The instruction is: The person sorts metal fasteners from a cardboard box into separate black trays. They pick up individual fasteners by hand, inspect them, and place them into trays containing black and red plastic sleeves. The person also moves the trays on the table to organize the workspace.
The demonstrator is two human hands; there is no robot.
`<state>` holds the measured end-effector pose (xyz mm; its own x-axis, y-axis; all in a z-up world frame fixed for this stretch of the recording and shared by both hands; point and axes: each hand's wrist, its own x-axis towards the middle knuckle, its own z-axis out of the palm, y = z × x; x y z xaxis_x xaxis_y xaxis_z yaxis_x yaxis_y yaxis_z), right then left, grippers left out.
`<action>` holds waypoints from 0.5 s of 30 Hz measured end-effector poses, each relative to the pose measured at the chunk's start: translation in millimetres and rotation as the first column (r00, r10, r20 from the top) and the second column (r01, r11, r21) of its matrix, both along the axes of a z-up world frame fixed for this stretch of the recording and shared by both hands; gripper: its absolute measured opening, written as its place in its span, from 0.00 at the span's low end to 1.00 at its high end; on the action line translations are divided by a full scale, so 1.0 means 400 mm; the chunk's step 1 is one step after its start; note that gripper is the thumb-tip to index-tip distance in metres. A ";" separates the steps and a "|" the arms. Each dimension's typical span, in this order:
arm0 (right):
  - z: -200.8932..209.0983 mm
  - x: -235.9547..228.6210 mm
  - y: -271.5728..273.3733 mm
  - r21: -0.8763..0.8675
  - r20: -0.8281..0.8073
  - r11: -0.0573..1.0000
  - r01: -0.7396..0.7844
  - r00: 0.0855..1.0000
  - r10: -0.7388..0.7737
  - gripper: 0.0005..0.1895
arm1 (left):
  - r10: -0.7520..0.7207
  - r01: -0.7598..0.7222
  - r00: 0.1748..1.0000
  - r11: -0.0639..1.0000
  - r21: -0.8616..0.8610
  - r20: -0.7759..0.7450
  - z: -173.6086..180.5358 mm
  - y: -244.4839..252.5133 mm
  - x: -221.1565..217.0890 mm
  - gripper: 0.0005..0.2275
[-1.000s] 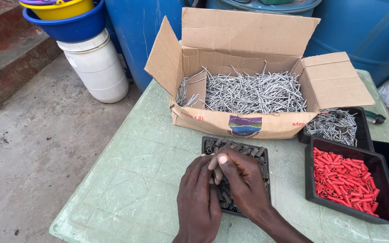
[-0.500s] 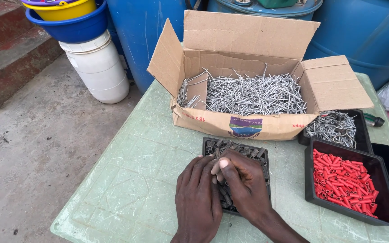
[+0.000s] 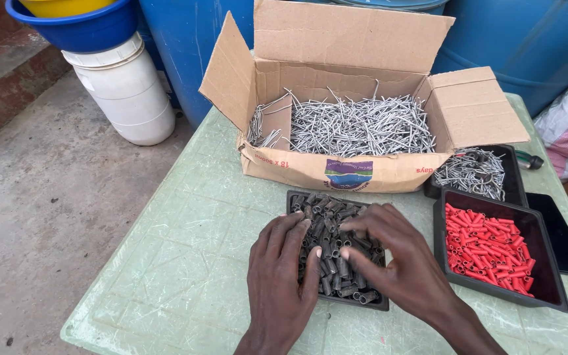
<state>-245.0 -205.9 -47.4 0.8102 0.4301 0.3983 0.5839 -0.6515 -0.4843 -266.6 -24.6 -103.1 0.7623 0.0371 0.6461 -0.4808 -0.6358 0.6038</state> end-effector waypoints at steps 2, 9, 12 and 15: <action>-0.016 -0.001 -0.008 -0.034 0.001 0.999 -0.019 1.000 0.019 0.15 | -0.005 0.006 0.999 1.000 0.022 -0.039 0.004 0.004 0.010 0.15; -0.039 -0.015 0.008 -0.031 0.185 1.000 0.000 0.983 0.006 0.15 | -0.055 0.054 0.999 0.998 0.034 0.003 0.022 0.005 0.013 0.17; -0.061 -0.014 0.003 -0.238 0.290 0.971 0.031 0.956 0.040 0.16 | -0.061 0.065 0.998 0.981 0.182 -0.026 -0.004 0.008 0.022 0.20; -0.054 -0.021 0.005 -0.231 0.300 0.972 0.040 0.953 0.032 0.16 | -0.038 0.042 0.999 0.983 0.178 -0.024 0.002 0.010 0.019 0.20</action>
